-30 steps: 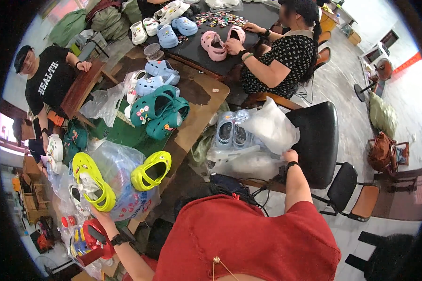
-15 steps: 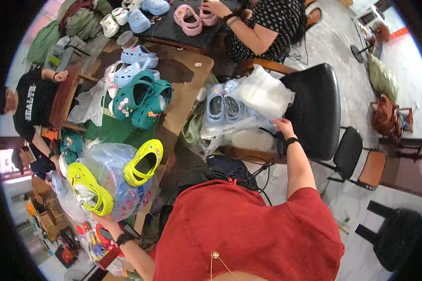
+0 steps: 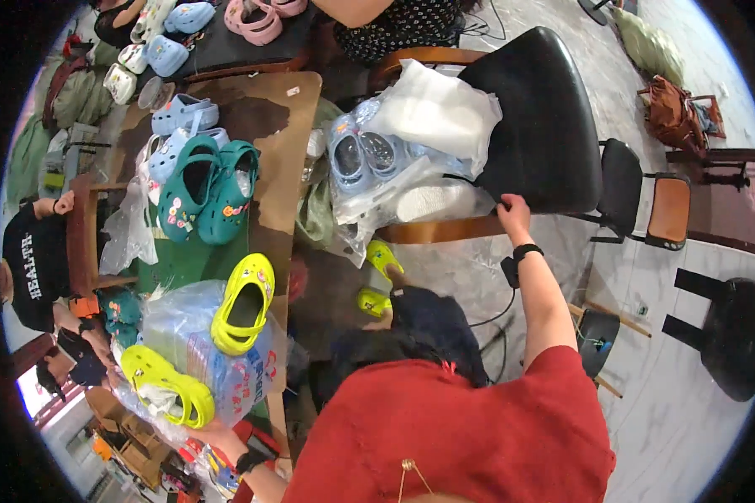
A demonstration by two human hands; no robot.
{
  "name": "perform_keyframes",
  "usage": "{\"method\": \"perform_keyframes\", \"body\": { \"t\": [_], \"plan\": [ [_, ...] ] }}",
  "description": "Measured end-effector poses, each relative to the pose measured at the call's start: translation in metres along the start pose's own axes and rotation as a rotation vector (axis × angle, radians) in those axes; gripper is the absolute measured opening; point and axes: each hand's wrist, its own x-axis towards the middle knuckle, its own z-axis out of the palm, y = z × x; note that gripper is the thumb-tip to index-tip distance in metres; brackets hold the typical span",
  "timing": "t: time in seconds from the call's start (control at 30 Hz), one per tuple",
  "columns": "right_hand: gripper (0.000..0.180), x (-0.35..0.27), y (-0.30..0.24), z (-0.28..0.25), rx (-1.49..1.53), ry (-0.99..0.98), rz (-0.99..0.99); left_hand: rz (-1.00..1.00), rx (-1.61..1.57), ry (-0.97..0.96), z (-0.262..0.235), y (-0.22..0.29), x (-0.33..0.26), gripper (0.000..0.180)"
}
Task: Packaging pairs of clogs into plastic bags and organizing them on a workspace table.
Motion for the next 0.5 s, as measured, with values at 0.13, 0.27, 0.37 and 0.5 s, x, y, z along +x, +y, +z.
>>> {"method": "perform_keyframes", "body": {
  "t": [0.13, 0.27, 0.37, 0.5],
  "plan": [
    [0.068, 0.011, -0.045, 0.049, -0.418, -0.181, -0.018, 0.364, 0.355, -0.104, -0.116, -0.002, 0.058, 0.041],
    [0.055, 0.039, -0.031, 0.094, -0.559, -0.204, 0.074, 0.344, 0.426, -0.179, -0.114, -0.001, 0.064, 0.061],
    [0.030, 0.043, -0.028, 0.118, -0.405, -0.331, 0.106, 0.439, 0.532, -0.193, -0.101, -0.004, 0.049, 0.065],
    [0.017, 0.031, -0.074, 0.102, 0.341, -0.549, -0.055, 0.390, 0.507, -0.044, -0.046, 0.008, 0.006, 0.053]
  ]
}}
